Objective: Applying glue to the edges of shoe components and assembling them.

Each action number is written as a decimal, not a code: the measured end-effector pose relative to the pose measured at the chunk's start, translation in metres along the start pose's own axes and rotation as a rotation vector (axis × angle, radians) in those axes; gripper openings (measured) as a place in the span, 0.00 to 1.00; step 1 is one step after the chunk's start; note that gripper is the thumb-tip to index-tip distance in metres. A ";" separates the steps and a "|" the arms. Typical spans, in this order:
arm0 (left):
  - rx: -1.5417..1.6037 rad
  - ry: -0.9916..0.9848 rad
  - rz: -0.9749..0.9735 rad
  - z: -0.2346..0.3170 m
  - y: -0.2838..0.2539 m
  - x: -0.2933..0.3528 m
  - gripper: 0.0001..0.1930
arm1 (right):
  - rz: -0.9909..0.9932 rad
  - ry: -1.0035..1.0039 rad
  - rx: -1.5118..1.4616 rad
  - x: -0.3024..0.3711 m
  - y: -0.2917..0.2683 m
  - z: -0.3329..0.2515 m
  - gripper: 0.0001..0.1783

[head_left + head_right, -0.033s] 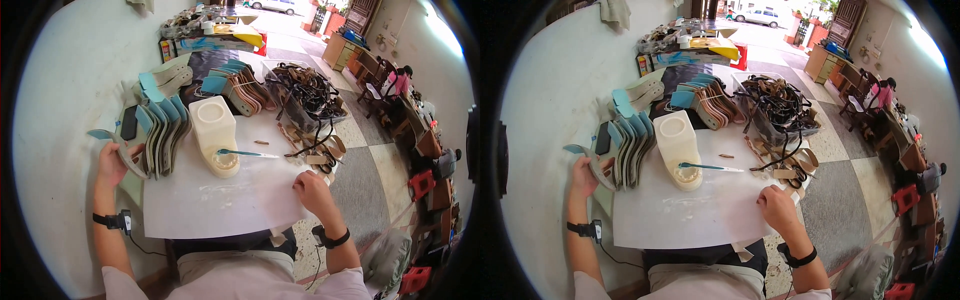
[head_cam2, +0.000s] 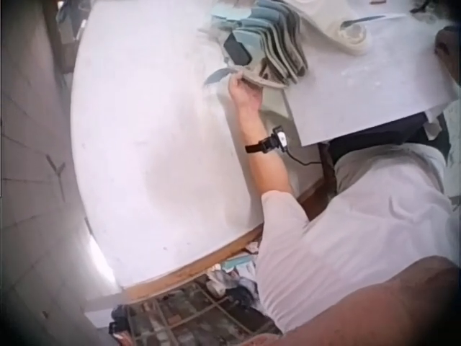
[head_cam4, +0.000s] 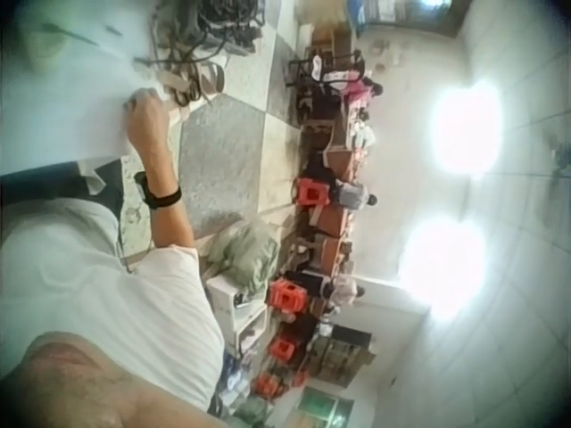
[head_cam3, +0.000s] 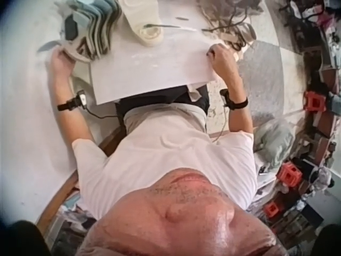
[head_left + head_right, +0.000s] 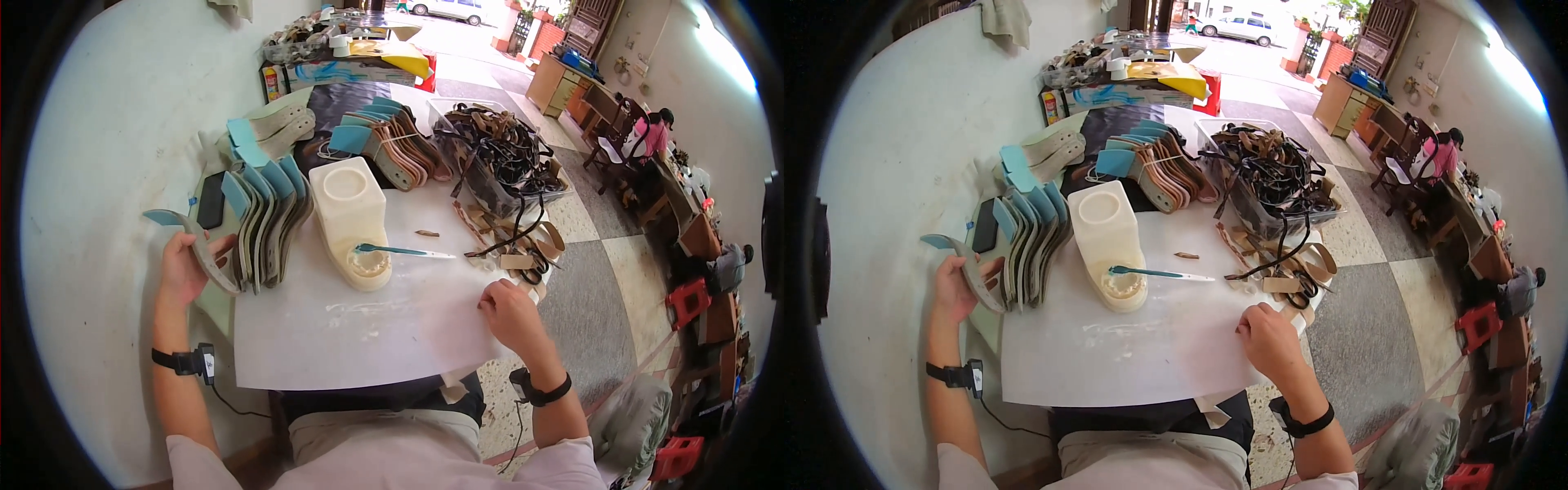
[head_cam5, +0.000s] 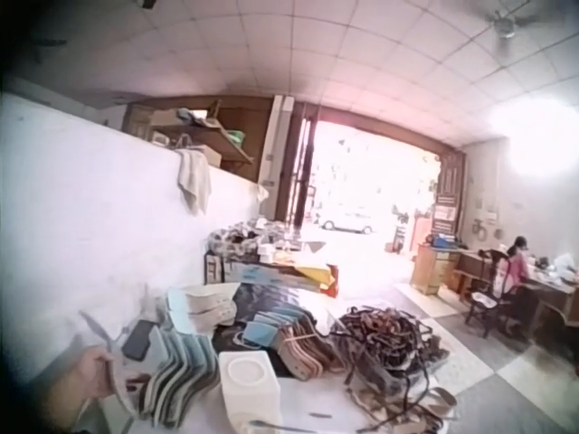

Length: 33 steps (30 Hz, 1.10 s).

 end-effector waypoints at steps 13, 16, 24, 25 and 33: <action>-0.155 0.180 0.089 -0.011 0.012 0.007 0.18 | 0.324 0.120 -0.187 -0.004 -0.006 0.049 0.05; -0.235 0.282 0.177 0.000 0.039 0.030 0.17 | 0.295 0.252 -0.205 -0.004 -0.021 0.047 0.05; -0.091 0.410 -0.003 -0.020 0.099 0.106 0.20 | 0.199 -0.155 -0.243 0.040 -0.043 -0.056 0.19; -0.025 0.437 -0.048 -0.031 0.121 0.114 0.21 | 0.135 -0.228 -0.260 0.046 -0.045 -0.078 0.26; 0.247 0.088 -0.196 -0.127 0.240 0.096 0.15 | 0.033 -0.515 -0.250 0.038 -0.014 -0.160 0.31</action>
Point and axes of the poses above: each hand's wrist, its own x-axis away from the middle knuckle, its own y-axis out of the palm, z = x × y, the point moved 2 cm from there along -x, towards the middle knuckle, and after that the axes turned 7 degrees about -z, right-handed, at the moved point
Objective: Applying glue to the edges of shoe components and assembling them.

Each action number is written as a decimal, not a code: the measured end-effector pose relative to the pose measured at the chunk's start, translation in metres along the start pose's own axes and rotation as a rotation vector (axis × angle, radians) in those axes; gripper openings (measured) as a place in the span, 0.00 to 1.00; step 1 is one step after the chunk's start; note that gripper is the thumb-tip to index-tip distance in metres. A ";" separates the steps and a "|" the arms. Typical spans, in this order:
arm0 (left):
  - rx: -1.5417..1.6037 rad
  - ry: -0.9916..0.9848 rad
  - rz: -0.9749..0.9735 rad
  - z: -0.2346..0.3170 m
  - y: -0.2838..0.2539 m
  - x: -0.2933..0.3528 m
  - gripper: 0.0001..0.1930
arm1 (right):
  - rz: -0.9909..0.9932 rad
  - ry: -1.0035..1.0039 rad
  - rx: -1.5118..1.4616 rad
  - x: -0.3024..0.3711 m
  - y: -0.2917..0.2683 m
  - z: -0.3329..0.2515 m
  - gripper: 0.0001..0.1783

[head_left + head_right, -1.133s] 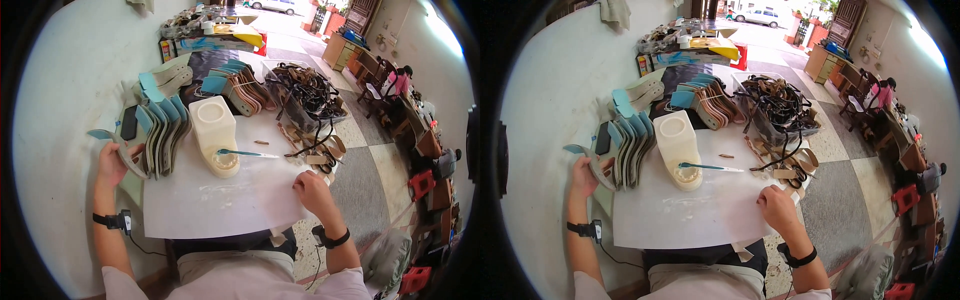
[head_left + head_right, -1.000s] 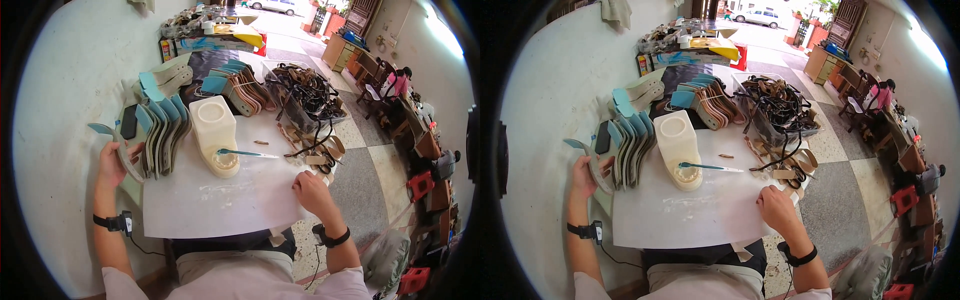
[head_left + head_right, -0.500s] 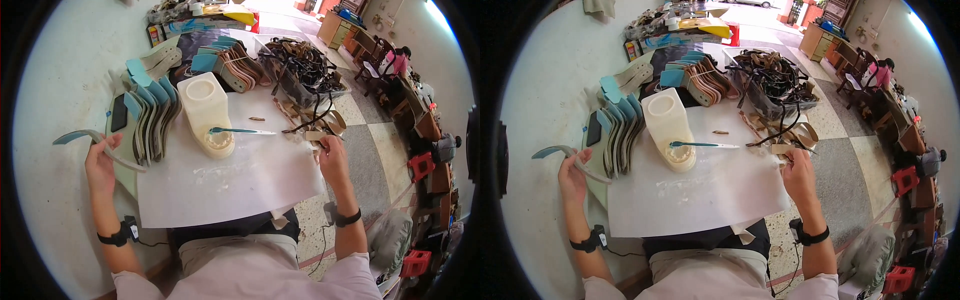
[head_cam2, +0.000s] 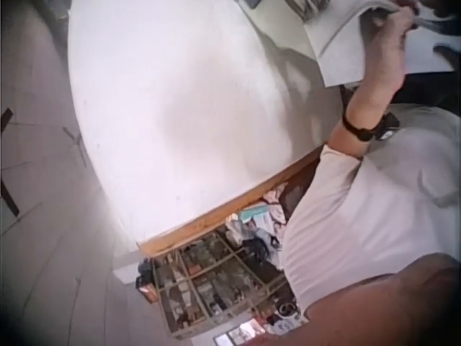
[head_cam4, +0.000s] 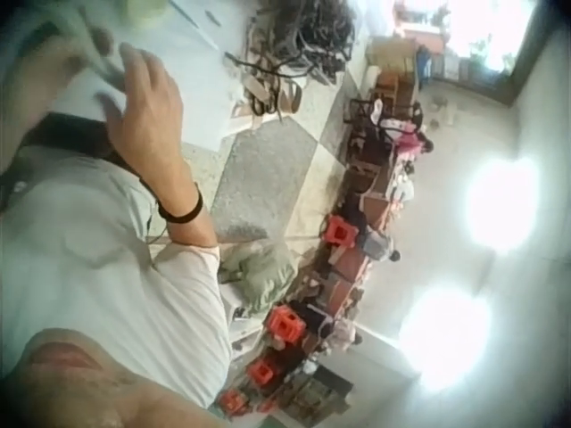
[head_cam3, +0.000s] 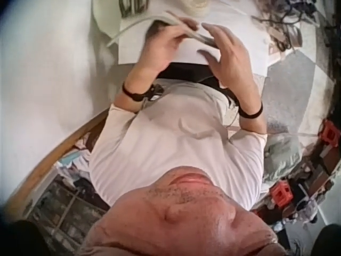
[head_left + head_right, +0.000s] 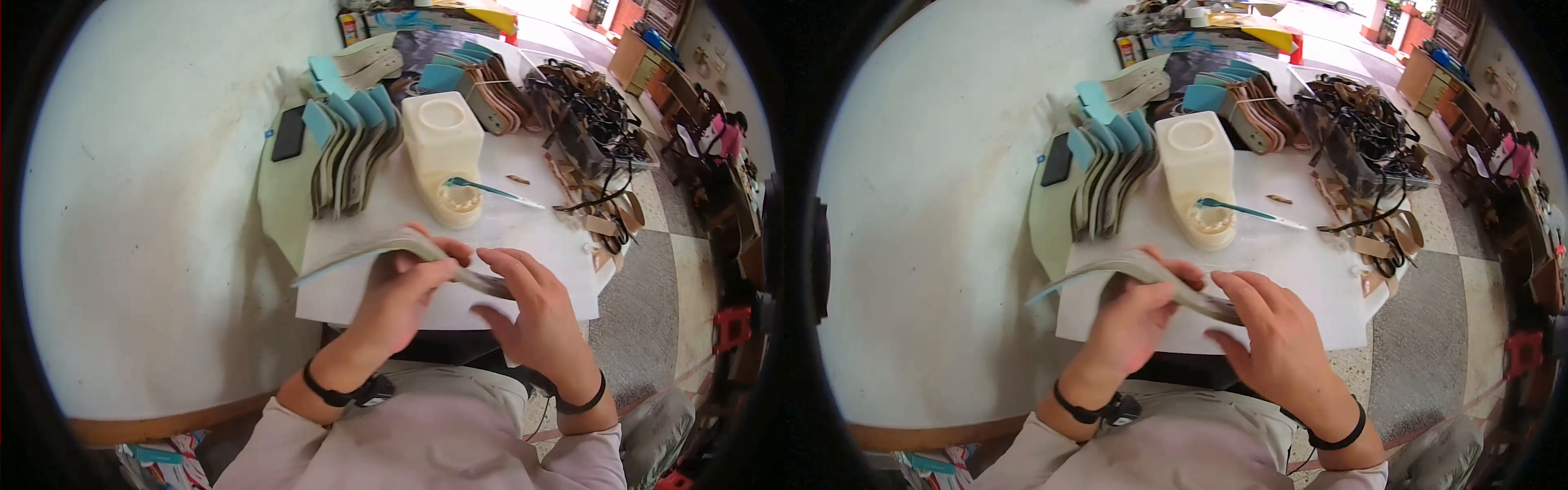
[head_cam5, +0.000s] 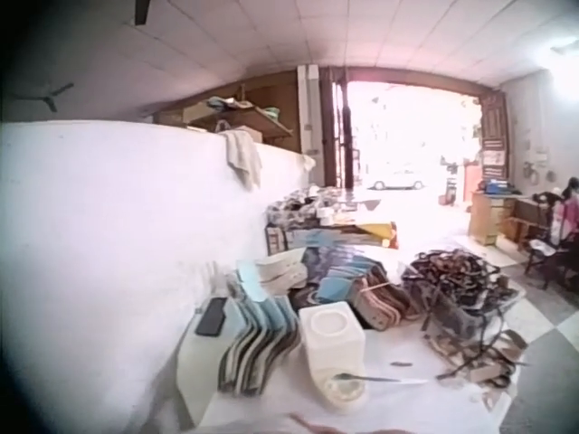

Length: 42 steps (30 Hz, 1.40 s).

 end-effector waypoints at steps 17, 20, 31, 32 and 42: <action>-0.989 0.478 0.080 0.037 -0.049 0.044 0.45 | -0.201 0.187 0.090 0.011 -0.035 0.051 0.09; -1.403 0.521 0.025 0.035 -0.030 0.040 0.24 | -0.314 0.080 0.083 0.006 -0.021 0.061 0.08; -1.402 0.484 0.130 -0.002 -0.054 0.029 0.11 | -0.223 0.279 0.089 -0.038 -0.067 0.100 0.15; -1.378 0.531 0.126 -0.003 -0.055 0.027 0.11 | -0.216 0.296 0.101 -0.045 -0.069 0.108 0.15; -1.362 0.617 0.159 -0.009 -0.060 0.024 0.10 | -0.299 0.201 0.302 -0.087 -0.027 0.157 0.11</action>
Point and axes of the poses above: each hand's wrist, its own x-axis away from the middle knuckle, its own y-axis out of the palm, z = x × y, the point moved 2 cm from there along -x, towards the middle knuckle, and after that the axes turned 7 degrees about -z, right-handed, at the moved point
